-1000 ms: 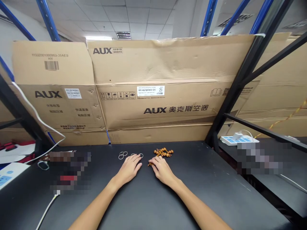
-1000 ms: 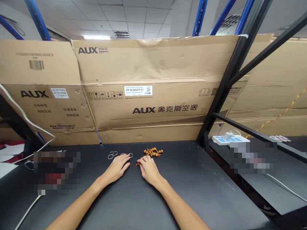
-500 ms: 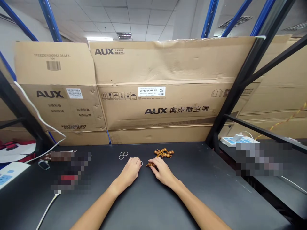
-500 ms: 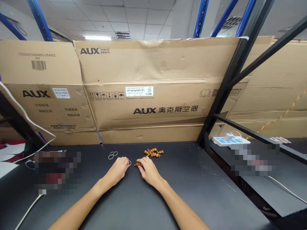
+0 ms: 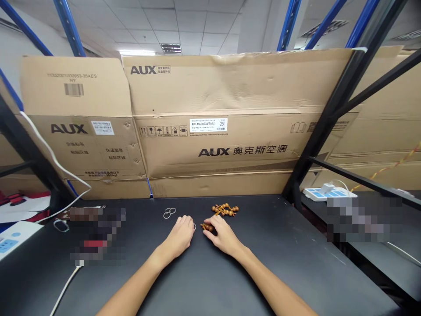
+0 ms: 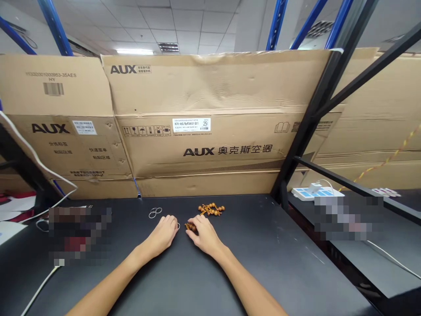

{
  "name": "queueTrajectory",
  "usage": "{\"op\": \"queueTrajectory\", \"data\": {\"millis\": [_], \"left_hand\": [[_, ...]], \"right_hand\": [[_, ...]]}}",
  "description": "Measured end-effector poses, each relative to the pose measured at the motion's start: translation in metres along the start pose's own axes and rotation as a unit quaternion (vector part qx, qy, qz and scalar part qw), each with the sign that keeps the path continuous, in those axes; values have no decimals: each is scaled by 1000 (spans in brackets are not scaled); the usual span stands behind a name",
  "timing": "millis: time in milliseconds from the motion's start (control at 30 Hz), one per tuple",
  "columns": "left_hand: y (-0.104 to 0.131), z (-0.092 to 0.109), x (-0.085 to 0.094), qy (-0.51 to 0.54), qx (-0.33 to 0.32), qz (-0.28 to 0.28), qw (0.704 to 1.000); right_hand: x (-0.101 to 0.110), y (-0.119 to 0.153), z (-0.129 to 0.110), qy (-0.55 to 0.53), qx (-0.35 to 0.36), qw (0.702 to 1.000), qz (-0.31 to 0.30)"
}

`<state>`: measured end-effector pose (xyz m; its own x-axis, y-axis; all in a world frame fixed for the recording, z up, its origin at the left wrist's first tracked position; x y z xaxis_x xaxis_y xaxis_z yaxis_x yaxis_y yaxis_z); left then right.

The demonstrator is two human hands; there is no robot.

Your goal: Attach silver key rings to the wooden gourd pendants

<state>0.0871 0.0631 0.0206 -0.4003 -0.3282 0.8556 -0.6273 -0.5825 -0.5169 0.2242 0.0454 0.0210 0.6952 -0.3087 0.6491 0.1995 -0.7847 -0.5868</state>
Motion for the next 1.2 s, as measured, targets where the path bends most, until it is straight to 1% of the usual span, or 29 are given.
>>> {"op": "queueTrajectory", "data": {"millis": [100, 333, 467, 567, 733, 900, 1033, 1200], "left_hand": [[1, -1, 0, 14, -5, 12, 1000], [1, 2, 2, 4, -15, 1, 1000], [0, 2, 5, 22, -5, 8, 1000], [-1, 1, 8, 36, 10, 3, 999], [-3, -1, 13, 134, 63, 18, 989], [-3, 2, 9, 235, 102, 20, 966], [-3, 4, 5, 285, 120, 15, 951], [-4, 5, 9, 315, 135, 18, 939]], "right_hand": [[1, 0, 0, 4, 3, 1000, 4], [-3, 0, -1, 32, 21, 999, -10], [-3, 1, -2, 36, 26, 999, -7], [-3, 1, -3, 26, 28, 999, -12], [-2, 0, -3, -36, 23, 999, 0], [3, -1, -6, -96, 7, 995, 18], [6, -2, -12, -127, 10, 992, 28], [8, -3, -14, -147, 11, 988, 50]]}}
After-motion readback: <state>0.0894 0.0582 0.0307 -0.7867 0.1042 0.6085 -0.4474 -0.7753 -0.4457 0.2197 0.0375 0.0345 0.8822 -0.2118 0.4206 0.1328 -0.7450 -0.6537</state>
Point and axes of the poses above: each hand's wrist, its own y-axis away from the middle knuckle, its own x-axis out of the back of the hand, z = x × y, the point moved 7 cm from there along -y, towards the middle knuckle, and after that the axes turned 8 degrees about z, right-handed, at the moved point
